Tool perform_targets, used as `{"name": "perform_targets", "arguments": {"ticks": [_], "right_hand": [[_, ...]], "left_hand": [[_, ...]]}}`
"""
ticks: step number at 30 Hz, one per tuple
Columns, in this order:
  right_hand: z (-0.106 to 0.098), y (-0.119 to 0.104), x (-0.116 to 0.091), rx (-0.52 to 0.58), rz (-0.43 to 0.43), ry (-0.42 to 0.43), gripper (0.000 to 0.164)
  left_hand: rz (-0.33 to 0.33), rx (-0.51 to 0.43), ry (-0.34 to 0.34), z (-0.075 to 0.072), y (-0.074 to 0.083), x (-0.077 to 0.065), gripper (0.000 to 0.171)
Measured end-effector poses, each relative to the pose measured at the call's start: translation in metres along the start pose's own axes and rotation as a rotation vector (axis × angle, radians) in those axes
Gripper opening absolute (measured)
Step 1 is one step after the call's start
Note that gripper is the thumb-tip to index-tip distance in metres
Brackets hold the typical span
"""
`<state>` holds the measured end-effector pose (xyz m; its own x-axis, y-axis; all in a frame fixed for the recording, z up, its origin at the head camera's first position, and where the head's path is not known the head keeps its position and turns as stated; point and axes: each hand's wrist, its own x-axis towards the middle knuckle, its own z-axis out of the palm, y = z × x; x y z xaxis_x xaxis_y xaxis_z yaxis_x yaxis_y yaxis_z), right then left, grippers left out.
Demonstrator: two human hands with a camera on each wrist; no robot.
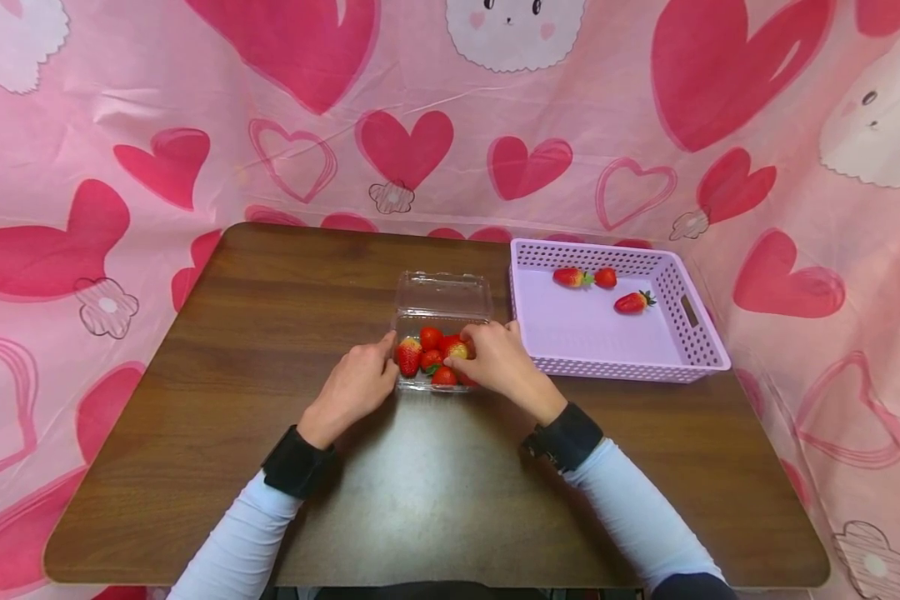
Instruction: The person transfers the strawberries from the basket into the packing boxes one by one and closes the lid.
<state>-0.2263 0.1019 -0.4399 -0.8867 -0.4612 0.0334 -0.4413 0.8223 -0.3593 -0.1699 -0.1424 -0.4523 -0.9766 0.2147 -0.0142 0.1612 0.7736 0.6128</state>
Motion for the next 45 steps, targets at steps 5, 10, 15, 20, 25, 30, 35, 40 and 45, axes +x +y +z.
{"name": "perform_targets", "arguments": {"ticks": [5,10,15,20,25,30,35,40,45], "right_hand": [[-0.0038,0.0009,-0.0016,0.040,-0.025,-0.020,0.037],[-0.0059,0.0008,-0.0024,0.073,-0.088,-0.011,0.031],[-0.0041,0.0004,-0.0030,0.072,-0.097,-0.030,0.027],[-0.0022,0.0009,-0.0027,0.065,-0.095,-0.034,0.026],[-0.0023,0.0018,-0.0025,0.069,-0.100,-0.034,0.026],[-0.0028,0.0019,-0.0024,0.073,-0.094,-0.042,0.029],[-0.0033,0.0017,-0.0018,0.059,-0.090,-0.046,0.031],[-0.0047,0.0020,-0.0023,0.049,-0.111,-0.018,0.031],[-0.0058,0.0040,-0.0030,0.077,-0.124,0.016,0.026]], "left_hand": [[0.004,0.006,0.007,-0.0020,0.0004,0.0010,0.056],[-0.004,0.003,0.005,-0.0031,0.0008,0.0011,0.056],[-0.005,0.002,0.004,-0.0006,0.0011,0.0004,0.055],[-0.005,-0.006,0.004,0.0003,0.0008,-0.0003,0.055],[-0.005,-0.007,0.002,-0.0005,0.0006,-0.0004,0.056],[-0.008,-0.005,0.003,-0.0006,0.0011,0.0004,0.055],[-0.005,0.001,0.010,-0.0004,0.0009,0.0003,0.055],[-0.001,0.000,0.014,-0.0007,0.0009,0.0006,0.055],[0.006,-0.001,0.015,-0.0007,0.0004,0.0007,0.055]]}}
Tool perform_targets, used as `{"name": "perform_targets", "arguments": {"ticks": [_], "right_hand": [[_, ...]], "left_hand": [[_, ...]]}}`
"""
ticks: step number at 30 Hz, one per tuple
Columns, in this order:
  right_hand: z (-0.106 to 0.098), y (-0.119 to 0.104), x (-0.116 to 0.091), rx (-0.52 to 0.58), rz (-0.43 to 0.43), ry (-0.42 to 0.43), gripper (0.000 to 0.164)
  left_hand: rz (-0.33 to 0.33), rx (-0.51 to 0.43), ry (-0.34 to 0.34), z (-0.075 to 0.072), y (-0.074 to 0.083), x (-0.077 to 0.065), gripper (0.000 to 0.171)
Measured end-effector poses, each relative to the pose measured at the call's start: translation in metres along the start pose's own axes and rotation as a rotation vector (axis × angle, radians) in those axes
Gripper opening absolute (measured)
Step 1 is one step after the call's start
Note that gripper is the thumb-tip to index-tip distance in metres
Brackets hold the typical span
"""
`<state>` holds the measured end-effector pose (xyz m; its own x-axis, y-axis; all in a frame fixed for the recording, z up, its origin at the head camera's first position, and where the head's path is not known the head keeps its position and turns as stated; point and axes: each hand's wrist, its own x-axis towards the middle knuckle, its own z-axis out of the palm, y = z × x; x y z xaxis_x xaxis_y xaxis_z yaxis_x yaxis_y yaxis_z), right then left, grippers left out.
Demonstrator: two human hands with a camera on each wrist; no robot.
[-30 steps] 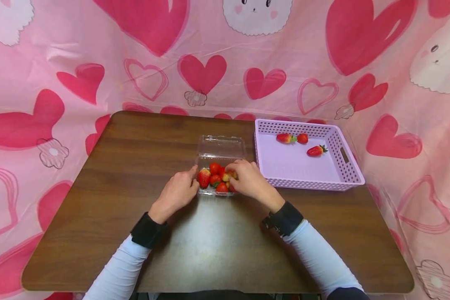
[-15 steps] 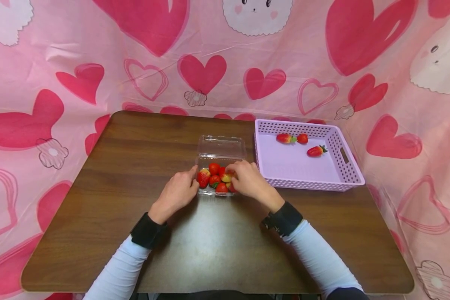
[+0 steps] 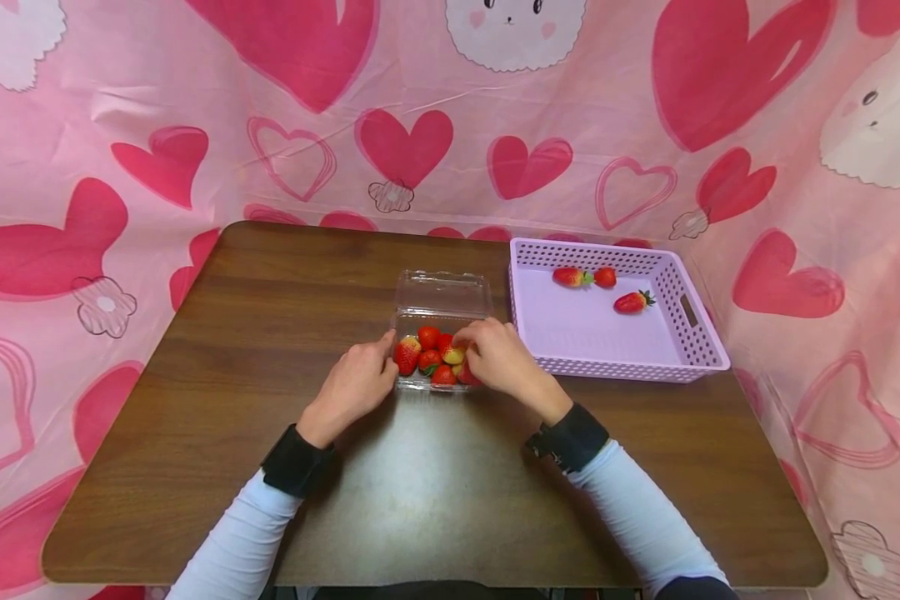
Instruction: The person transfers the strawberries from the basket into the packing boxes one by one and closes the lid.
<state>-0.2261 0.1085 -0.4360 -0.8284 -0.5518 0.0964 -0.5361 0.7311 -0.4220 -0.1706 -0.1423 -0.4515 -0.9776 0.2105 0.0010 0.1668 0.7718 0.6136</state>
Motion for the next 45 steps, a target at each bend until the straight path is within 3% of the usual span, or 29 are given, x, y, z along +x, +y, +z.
{"name": "perform_targets", "arguments": {"ticks": [12,33,45], "right_hand": [[-0.009,0.005,0.001,0.022,-0.008,0.072,0.023],[-0.055,0.018,0.002,0.101,0.033,0.176,0.016],[-0.080,0.054,0.010,0.010,0.124,0.231,0.021]], "left_hand": [[0.000,-0.002,0.000,-0.001,0.000,0.000,0.055],[-0.003,0.007,0.006,0.000,0.001,0.000,0.055],[-0.002,0.010,0.008,0.001,0.001,0.001,0.055]]}}
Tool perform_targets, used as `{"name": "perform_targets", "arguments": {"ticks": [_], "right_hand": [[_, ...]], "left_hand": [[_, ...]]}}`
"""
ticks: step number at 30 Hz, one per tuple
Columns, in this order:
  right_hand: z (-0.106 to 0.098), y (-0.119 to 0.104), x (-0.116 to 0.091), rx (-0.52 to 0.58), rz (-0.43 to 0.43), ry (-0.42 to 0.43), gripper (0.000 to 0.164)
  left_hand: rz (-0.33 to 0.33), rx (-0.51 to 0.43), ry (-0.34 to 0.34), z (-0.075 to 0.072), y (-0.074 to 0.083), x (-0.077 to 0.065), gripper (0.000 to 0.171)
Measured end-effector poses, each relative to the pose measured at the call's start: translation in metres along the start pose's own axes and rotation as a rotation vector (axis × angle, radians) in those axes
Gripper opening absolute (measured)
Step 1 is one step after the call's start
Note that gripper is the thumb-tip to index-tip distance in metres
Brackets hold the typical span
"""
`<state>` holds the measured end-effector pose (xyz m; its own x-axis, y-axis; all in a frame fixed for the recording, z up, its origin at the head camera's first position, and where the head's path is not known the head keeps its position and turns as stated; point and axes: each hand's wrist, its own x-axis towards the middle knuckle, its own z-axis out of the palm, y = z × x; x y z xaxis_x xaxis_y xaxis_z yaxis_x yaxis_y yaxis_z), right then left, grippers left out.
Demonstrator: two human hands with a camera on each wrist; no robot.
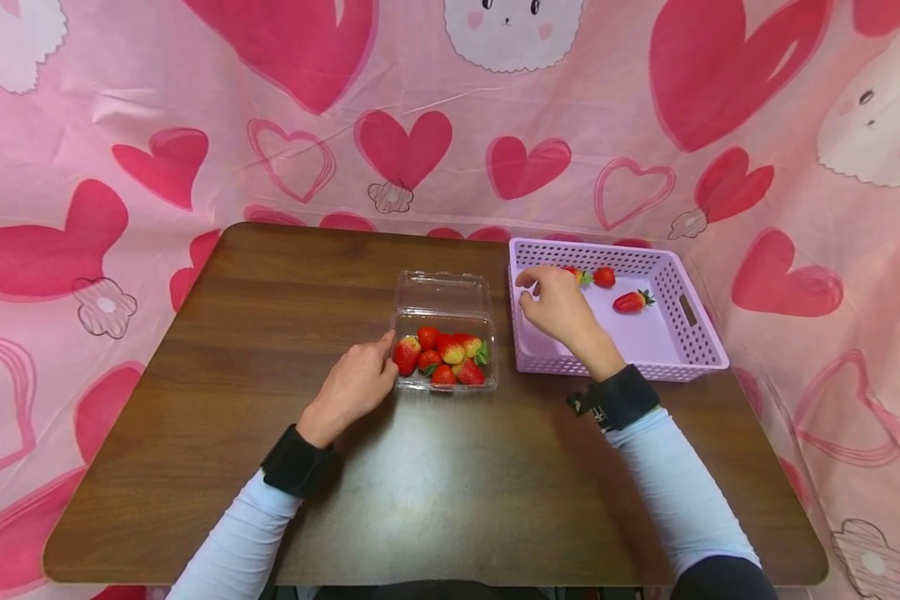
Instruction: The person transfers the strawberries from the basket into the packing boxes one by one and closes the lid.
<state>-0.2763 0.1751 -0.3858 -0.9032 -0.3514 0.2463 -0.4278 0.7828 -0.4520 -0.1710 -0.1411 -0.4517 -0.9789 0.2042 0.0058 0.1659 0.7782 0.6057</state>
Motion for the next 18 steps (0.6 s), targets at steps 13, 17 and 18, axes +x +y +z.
{"name": "perform_targets", "arguments": {"ticks": [13,17,18], "right_hand": [[-0.019,0.034,0.015,-0.024,0.078,0.057,0.025],[-0.025,0.043,0.019,-0.037,0.095,0.061,0.025],[-0.027,0.044,0.020,-0.037,0.098,0.061,0.025]], "left_hand": [[-0.003,-0.004,-0.011,0.001,-0.002,-0.001,0.056],[-0.005,-0.006,-0.016,0.001,-0.002,-0.001,0.056],[-0.006,-0.007,-0.015,0.001,-0.001,0.000,0.056]]}}
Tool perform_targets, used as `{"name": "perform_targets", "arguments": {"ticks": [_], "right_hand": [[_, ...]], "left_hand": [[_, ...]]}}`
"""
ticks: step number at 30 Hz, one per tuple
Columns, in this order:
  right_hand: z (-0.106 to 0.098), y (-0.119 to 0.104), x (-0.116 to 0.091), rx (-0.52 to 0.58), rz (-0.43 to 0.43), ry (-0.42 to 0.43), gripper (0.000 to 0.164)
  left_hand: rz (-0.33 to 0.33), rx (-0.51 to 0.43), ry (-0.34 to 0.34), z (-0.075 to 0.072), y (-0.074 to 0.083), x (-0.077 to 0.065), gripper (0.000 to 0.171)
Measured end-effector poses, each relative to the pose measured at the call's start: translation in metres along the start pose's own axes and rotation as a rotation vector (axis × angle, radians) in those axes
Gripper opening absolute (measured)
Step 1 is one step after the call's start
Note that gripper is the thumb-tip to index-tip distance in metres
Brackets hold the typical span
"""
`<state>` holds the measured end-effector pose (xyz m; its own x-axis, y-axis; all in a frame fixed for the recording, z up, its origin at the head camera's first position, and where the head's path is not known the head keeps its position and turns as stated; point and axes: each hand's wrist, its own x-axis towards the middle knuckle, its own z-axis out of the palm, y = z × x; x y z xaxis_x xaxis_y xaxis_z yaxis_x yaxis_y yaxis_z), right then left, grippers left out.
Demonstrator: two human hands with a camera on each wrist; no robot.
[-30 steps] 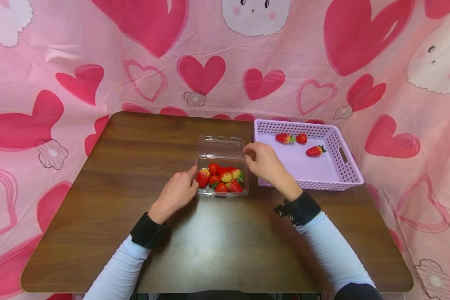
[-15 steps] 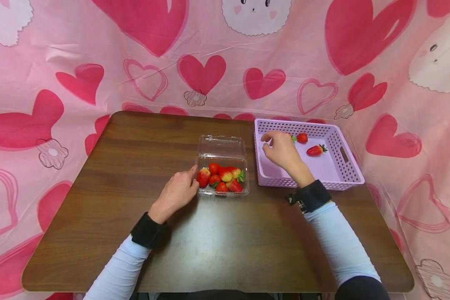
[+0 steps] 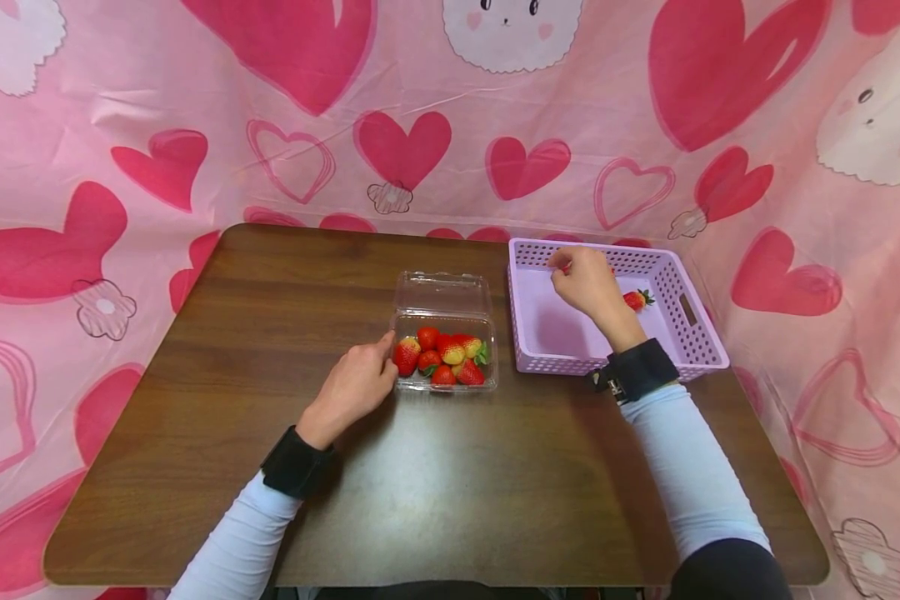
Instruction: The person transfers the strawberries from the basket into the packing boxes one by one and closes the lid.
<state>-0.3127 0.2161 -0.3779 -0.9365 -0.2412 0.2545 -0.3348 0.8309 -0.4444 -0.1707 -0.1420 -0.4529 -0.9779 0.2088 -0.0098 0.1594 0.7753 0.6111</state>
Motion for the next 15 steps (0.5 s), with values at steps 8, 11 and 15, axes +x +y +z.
{"name": "perform_targets", "arguments": {"ticks": [8,11,15], "right_hand": [[-0.005,0.015,0.007,0.005,0.070,-0.013,0.020],[-0.008,0.019,0.011,0.009,0.089,-0.021,0.020],[-0.011,0.025,0.015,0.020,0.121,-0.036,0.025]], "left_hand": [[-0.008,-0.007,-0.013,0.000,0.002,0.001,0.057],[-0.017,-0.008,-0.020,0.000,0.002,0.000,0.057],[-0.029,-0.017,-0.028,0.000,0.003,0.000,0.057]]}}
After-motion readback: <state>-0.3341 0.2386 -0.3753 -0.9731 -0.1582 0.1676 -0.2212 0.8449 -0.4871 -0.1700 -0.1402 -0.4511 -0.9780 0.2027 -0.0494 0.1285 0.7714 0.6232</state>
